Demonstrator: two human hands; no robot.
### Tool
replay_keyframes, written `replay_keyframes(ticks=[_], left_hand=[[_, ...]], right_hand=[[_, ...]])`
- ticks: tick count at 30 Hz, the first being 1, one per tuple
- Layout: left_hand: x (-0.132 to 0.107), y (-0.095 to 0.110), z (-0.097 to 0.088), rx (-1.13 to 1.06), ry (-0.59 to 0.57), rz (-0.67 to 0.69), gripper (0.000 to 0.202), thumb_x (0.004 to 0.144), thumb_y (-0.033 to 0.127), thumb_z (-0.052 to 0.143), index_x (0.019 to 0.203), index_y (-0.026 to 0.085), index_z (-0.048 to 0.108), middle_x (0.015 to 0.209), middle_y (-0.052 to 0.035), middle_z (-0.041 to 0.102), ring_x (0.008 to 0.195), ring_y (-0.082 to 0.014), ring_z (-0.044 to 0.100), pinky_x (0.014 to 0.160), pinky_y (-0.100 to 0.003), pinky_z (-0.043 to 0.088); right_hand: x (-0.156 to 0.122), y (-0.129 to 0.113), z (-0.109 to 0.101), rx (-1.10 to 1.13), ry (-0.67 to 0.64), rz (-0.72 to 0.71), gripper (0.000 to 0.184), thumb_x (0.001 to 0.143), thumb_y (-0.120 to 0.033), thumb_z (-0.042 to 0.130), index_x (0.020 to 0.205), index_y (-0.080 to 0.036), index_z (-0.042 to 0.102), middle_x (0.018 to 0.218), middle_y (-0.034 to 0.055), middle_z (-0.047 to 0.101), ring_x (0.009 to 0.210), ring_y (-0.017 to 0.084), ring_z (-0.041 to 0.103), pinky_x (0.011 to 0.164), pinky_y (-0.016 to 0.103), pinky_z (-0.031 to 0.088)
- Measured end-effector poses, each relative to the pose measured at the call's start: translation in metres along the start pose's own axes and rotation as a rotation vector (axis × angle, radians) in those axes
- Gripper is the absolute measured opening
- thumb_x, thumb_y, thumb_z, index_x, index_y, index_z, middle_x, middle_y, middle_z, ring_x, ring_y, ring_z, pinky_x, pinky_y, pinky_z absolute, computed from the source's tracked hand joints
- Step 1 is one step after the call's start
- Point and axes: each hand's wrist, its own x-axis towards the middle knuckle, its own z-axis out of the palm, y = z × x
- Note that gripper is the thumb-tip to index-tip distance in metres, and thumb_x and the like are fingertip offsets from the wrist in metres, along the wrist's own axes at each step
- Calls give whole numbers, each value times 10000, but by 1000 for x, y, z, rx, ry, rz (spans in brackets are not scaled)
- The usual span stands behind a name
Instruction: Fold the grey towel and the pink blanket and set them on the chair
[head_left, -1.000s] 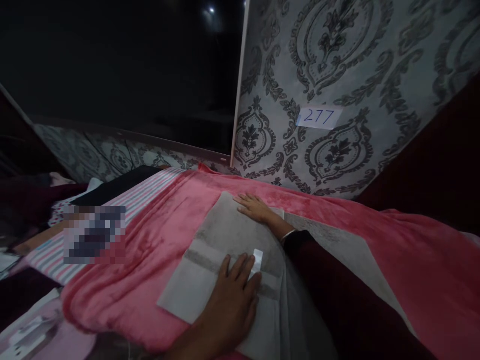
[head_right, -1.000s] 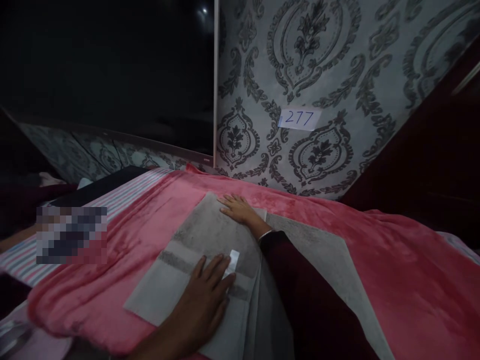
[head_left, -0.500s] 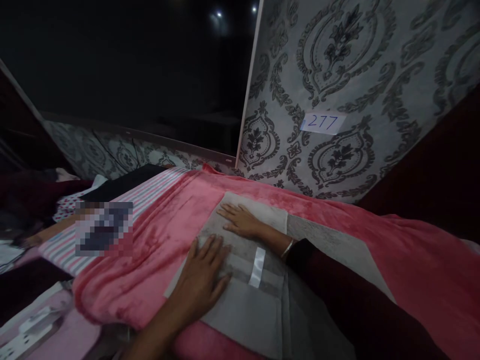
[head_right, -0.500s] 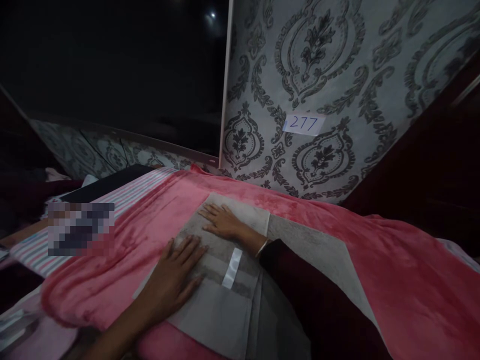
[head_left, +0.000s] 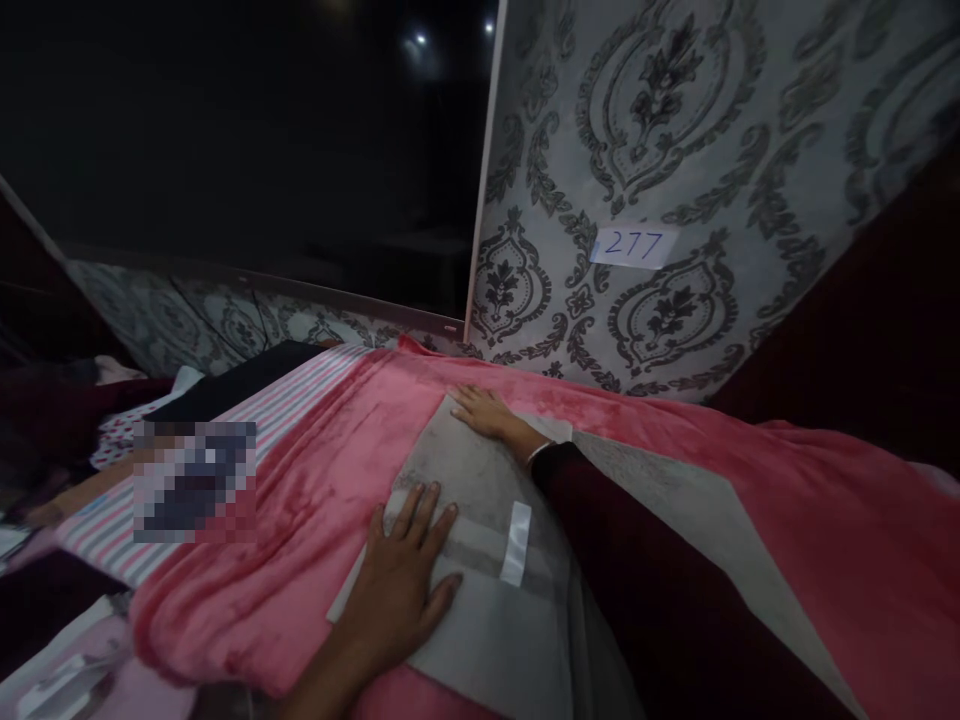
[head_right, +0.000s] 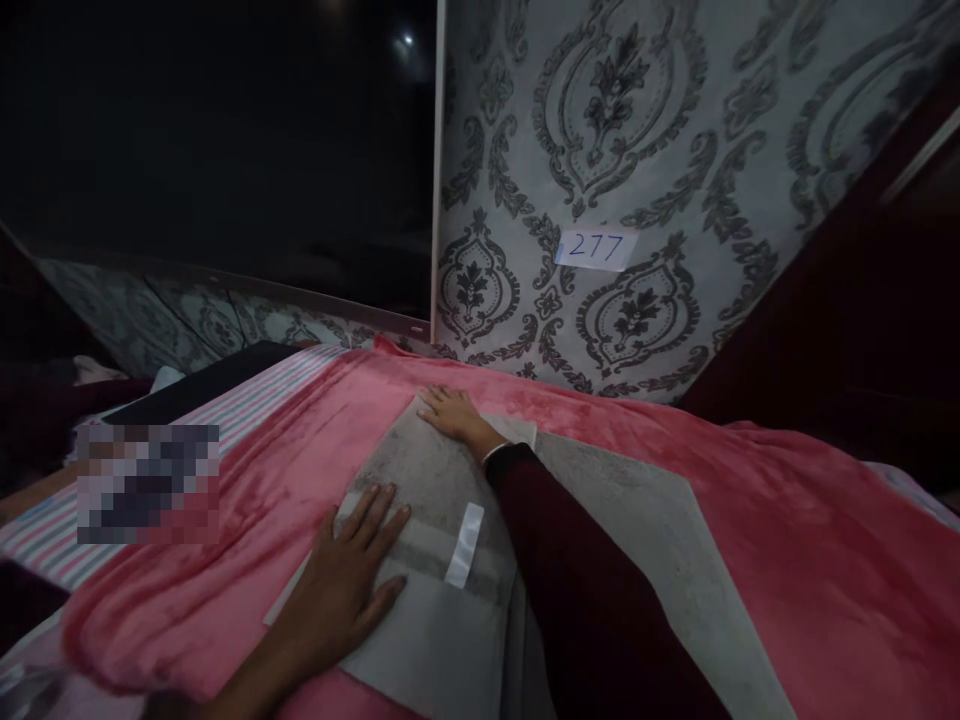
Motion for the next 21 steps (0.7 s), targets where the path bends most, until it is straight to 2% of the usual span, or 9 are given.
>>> replay_keyframes(ticks=[2, 4, 7, 9, 12, 16, 18, 21], left_hand=[[2, -1, -2, -2, -16, -10, 661, 942, 387, 539, 1576, 295, 379, 1673, -120, 303, 1511, -371, 324, 1134, -709, 308], [5, -1, -4, -1, -37, -18, 642, 947, 400, 528, 1565, 276, 406, 1670, -127, 305, 1514, -376, 317, 1132, -714, 302], [10, 0, -7, 4, -65, -21, 620, 956, 406, 501, 1552, 247, 432, 1668, -139, 300, 1523, -382, 299, 1126, -718, 299], [13, 1, -8, 10, -69, -20, 616, 959, 408, 486, 1549, 237, 438, 1666, -145, 304, 1525, -380, 297, 1128, -710, 297], [16, 2, -11, 19, -78, -25, 614, 962, 426, 466, 1544, 230, 448, 1666, -150, 301, 1528, -383, 290, 1129, -699, 299], [20, 0, -13, 35, -118, -30, 619, 970, 442, 422, 1541, 204, 451, 1668, -165, 284, 1537, -398, 263, 1120, -712, 297], [23, -4, -15, 28, -142, -33, 626, 965, 449, 412, 1539, 202, 453, 1666, -164, 289, 1538, -409, 256, 1117, -731, 288], [32, -1, -19, 8, -177, -49, 653, 946, 467, 429, 1540, 197, 449, 1658, -170, 311, 1530, -421, 269, 1133, -751, 252]], right_hand=[[-14, -3, -6, -6, 20, 89, 643, 1072, -527, 273, 1646, -248, 199, 1711, 111, 140, 1575, 299, 122, 1235, 599, 142], [-38, -3, -8, -4, 51, 110, 659, 1065, -555, 294, 1646, -258, 203, 1711, 124, 136, 1573, 319, 124, 1228, 608, 147], [-94, 4, -4, 14, 81, 69, 646, 1051, -583, 331, 1631, -306, 259, 1712, 97, 149, 1570, 334, 134, 1223, 616, 148], [-139, 17, 2, 30, 111, 105, 626, 1050, -565, 344, 1619, -307, 300, 1709, 87, 168, 1568, 337, 142, 1221, 616, 163], [-212, 49, 12, 61, 237, 269, 622, 1044, -499, 363, 1600, -219, 360, 1689, 121, 232, 1557, 332, 195, 1228, 577, 205], [-314, 93, 20, 113, 494, 527, 615, 997, -428, 423, 1545, -150, 444, 1601, 143, 420, 1503, 314, 340, 1233, 537, 257], [-362, 106, 23, 173, 583, 696, 613, 967, -398, 460, 1518, -131, 476, 1528, 165, 513, 1427, 316, 456, 1192, 514, 346], [-417, 113, 27, 318, 635, 915, 614, 917, -344, 511, 1478, -96, 512, 1308, 190, 674, 1173, 303, 655, 1031, 467, 508]])
